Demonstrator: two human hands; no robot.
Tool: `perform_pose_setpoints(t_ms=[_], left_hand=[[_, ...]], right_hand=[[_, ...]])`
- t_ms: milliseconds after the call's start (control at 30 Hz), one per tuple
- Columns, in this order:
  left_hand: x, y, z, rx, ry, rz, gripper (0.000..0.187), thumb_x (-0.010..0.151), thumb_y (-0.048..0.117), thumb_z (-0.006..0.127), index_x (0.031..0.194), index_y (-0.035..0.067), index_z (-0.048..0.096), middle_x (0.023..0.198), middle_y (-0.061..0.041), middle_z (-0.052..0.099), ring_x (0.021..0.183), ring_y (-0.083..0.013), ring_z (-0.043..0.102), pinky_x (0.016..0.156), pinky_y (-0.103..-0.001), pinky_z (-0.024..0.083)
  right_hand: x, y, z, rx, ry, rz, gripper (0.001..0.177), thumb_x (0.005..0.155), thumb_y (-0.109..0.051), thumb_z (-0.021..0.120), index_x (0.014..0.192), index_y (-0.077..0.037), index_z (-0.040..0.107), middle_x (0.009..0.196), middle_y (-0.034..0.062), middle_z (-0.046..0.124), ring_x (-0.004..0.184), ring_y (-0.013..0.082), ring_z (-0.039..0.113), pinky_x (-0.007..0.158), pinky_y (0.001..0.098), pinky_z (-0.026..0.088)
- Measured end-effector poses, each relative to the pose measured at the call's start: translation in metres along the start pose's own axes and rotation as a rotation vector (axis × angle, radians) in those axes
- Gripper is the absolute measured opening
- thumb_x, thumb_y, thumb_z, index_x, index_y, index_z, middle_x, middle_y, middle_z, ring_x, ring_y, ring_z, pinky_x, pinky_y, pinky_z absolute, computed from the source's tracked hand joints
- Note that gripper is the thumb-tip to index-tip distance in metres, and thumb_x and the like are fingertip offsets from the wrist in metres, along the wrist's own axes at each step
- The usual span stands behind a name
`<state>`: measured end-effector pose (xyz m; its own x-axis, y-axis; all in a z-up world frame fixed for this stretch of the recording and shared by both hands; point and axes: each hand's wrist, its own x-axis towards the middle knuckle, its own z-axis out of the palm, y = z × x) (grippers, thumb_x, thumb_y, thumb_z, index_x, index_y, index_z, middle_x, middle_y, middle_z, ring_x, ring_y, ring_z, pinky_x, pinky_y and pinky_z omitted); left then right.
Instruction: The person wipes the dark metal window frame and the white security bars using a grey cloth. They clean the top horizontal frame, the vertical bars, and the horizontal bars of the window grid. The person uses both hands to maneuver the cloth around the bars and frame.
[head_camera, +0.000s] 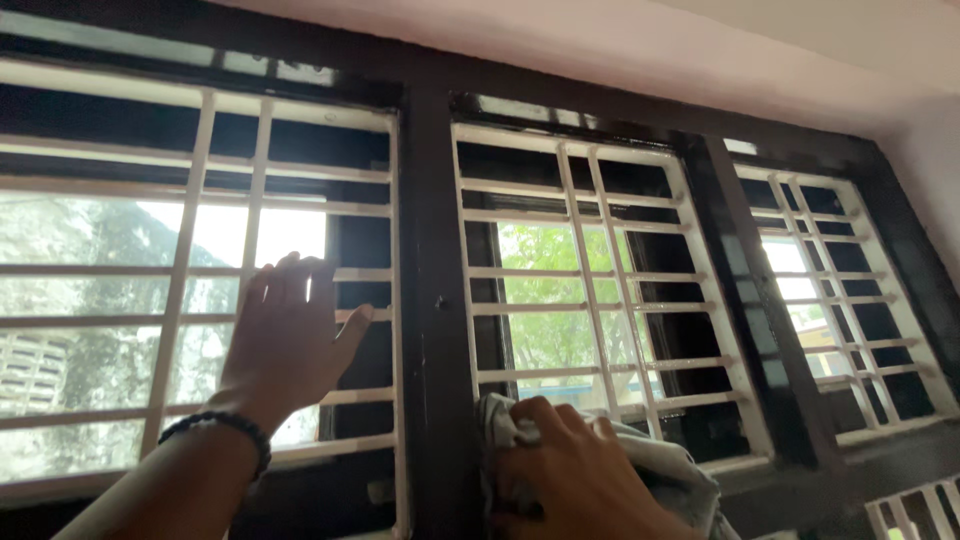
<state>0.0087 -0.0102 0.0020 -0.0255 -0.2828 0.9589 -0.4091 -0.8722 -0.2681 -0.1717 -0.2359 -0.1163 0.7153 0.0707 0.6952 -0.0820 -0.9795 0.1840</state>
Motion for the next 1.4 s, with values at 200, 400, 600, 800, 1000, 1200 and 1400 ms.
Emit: perform_pose_setpoints(t_ms=[200,400,600,800,1000,1200,1400], left_hand=[[-0.018,0.019,-0.006,-0.261,0.182,0.009,0.074,0.097,0.051,0.05,0.145,-0.004,0.041,0.153,-0.034,0.031,0.146,-0.0462,0.023,0.115,-0.056,0.024],[-0.065,0.055,-0.002,-0.5,0.164,0.031,0.054,0.102,0.039,0.053,0.137,-0.002,0.05,0.156,-0.034,0.036,0.149,-0.0439,0.03,0.119,-0.051,0.026],[-0.105,0.081,-0.005,-0.465,0.183,0.026,0.049,0.096,0.031,0.054,0.131,-0.003,0.053,0.132,-0.019,0.056,0.137,-0.0353,0.045,0.119,-0.049,0.027],[-0.097,0.077,-0.033,-0.377,-0.098,-0.023,0.041,0.097,0.033,0.055,0.125,0.003,0.055,0.118,-0.013,0.057,0.122,-0.0278,0.053,0.113,-0.043,0.039],[-0.104,0.084,-0.028,-0.326,0.062,0.026,0.045,0.094,0.03,0.057,0.125,-0.003,0.053,0.117,-0.017,0.055,0.125,-0.0319,0.051,0.115,-0.045,0.037],[-0.11,0.091,-0.011,-0.405,0.138,-0.038,0.049,0.094,0.027,0.056,0.131,-0.005,0.051,0.126,-0.02,0.052,0.131,-0.0351,0.046,0.118,-0.046,0.033],[-0.109,0.095,-0.01,-0.406,0.141,-0.066,0.049,0.093,0.024,0.053,0.133,-0.005,0.048,0.13,-0.021,0.05,0.135,-0.0353,0.044,0.121,-0.048,0.03]], right_hand=[[-0.01,-0.031,-0.019,-0.02,-0.034,0.166,0.042,0.074,-0.041,0.085,0.113,-0.027,0.076,0.145,0.0025,0.042,0.135,0.0285,0.044,0.111,0.0637,0.037],[-0.015,-0.038,-0.017,-0.052,0.068,0.174,0.044,0.071,-0.034,0.088,0.112,-0.026,0.077,0.148,0.0033,0.044,0.136,0.0276,0.043,0.11,0.0663,0.034],[-0.018,-0.044,-0.023,-0.147,0.017,0.176,0.046,0.074,-0.038,0.087,0.117,-0.026,0.074,0.137,0.0079,0.049,0.13,0.0293,0.049,0.106,0.0643,0.039],[-0.013,-0.036,-0.018,-0.296,-0.016,0.138,0.055,0.076,-0.046,0.087,0.12,-0.016,0.071,0.131,0.0146,0.055,0.123,0.0314,0.056,0.102,0.06,0.045],[-0.024,0.001,-0.027,-0.341,-0.138,0.257,0.046,0.082,-0.047,0.081,0.12,-0.023,0.071,0.128,0.0117,0.061,0.117,0.0288,0.063,0.1,0.0534,0.051],[-0.043,0.043,-0.038,-0.26,-0.022,0.332,0.042,0.072,-0.054,0.087,0.104,-0.029,0.077,0.111,0.0076,0.065,0.107,0.0247,0.066,0.093,0.0458,0.052],[-0.041,0.028,-0.011,-0.399,0.064,0.275,0.026,0.08,-0.041,0.081,0.103,-0.031,0.077,0.101,0.0077,0.069,0.095,0.0228,0.07,0.078,0.0405,0.058]])
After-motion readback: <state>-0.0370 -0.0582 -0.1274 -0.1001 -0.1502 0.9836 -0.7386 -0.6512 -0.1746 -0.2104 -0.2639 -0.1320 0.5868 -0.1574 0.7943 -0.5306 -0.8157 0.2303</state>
